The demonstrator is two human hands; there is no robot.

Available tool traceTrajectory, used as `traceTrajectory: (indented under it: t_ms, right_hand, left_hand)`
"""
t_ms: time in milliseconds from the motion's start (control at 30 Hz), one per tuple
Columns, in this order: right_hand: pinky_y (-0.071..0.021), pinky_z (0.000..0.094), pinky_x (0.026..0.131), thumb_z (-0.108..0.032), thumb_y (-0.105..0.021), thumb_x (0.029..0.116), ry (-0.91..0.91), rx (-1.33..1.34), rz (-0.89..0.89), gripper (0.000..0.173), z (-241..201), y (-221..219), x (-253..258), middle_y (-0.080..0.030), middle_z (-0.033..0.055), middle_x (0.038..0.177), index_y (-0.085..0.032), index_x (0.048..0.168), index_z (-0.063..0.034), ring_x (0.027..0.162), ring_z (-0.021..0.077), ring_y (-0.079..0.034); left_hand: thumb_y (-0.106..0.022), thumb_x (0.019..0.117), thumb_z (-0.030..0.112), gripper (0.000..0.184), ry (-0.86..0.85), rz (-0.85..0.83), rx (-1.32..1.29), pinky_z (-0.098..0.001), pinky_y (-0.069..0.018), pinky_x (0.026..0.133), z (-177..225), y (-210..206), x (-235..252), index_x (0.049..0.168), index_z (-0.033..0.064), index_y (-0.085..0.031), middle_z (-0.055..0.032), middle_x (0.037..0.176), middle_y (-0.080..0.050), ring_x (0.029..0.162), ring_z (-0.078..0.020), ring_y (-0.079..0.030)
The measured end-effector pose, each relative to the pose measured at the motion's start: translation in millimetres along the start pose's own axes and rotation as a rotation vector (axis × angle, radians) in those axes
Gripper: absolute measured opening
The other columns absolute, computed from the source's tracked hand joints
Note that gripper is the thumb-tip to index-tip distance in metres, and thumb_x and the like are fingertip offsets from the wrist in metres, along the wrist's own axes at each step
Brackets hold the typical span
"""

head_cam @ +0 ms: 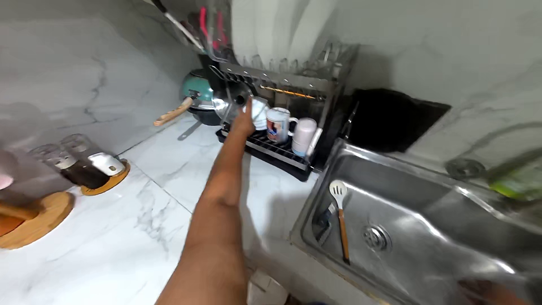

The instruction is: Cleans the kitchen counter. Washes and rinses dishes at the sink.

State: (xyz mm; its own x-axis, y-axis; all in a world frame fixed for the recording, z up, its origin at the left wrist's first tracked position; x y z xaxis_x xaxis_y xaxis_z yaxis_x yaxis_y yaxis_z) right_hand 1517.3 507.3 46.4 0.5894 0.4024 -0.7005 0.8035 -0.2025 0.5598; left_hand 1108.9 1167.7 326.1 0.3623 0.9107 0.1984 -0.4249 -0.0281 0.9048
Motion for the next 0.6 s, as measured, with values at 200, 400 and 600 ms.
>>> traceTrajectory:
  t_ms: [200,400,600]
  right_hand:
    - [-0.0560,0.0317,0.063,-0.013,-0.046,0.1105,0.107,0.150,0.044,0.028,-50.5,4.0,-17.9,-0.065,0.0118,0.093,-0.057,0.132,0.0009,0.067,0.0141,-0.063]
    - [-0.0568,0.0303,0.066,-0.015,-0.047,0.1103,0.103,0.121,0.028,0.026,-43.6,6.8,-10.9,-0.063,0.0105,0.093,-0.059,0.128,0.0000,0.070,0.0127,-0.063]
    - [-0.0576,0.0438,0.077,-0.017,-0.053,0.1079,0.141,-0.028,0.096,0.030,-23.8,15.9,-3.9,-0.068,0.0196,0.104,-0.060,0.131,0.0003,0.081,0.0244,-0.067]
  left_hand:
    - [-0.050,0.0939,0.003,0.024,-0.702,0.696,-0.276,-0.0455,-0.0568,0.076,117.6,43.3,-173.3,0.106,-0.0091,-0.068,-0.0245,0.094,-0.071,0.085,-0.0350,-0.070]
    - [-0.058,0.0991,0.015,0.024,-0.874,-0.480,-0.066,-0.0582,-0.0551,0.084,281.8,-144.6,-267.8,0.116,0.0049,-0.072,-0.0173,0.114,-0.069,0.105,-0.0357,-0.069]
    - [-0.068,0.0910,0.056,0.072,-0.007,-0.729,0.208,-0.0620,-0.0482,0.102,202.5,-343.5,-268.2,0.139,0.0026,-0.060,-0.0243,0.139,-0.059,0.128,-0.0413,-0.058]
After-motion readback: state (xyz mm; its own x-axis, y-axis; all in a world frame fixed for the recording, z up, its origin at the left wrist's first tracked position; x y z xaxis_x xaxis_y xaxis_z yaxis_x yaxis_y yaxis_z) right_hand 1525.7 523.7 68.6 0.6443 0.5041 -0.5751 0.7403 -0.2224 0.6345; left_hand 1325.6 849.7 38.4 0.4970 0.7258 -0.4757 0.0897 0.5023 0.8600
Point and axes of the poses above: each hand's wrist, its own x-axis towards the middle knuckle, its own y-axis out of the back of the hand, z = x × y, the point moved 7 cm from there along x, towards the middle knuckle
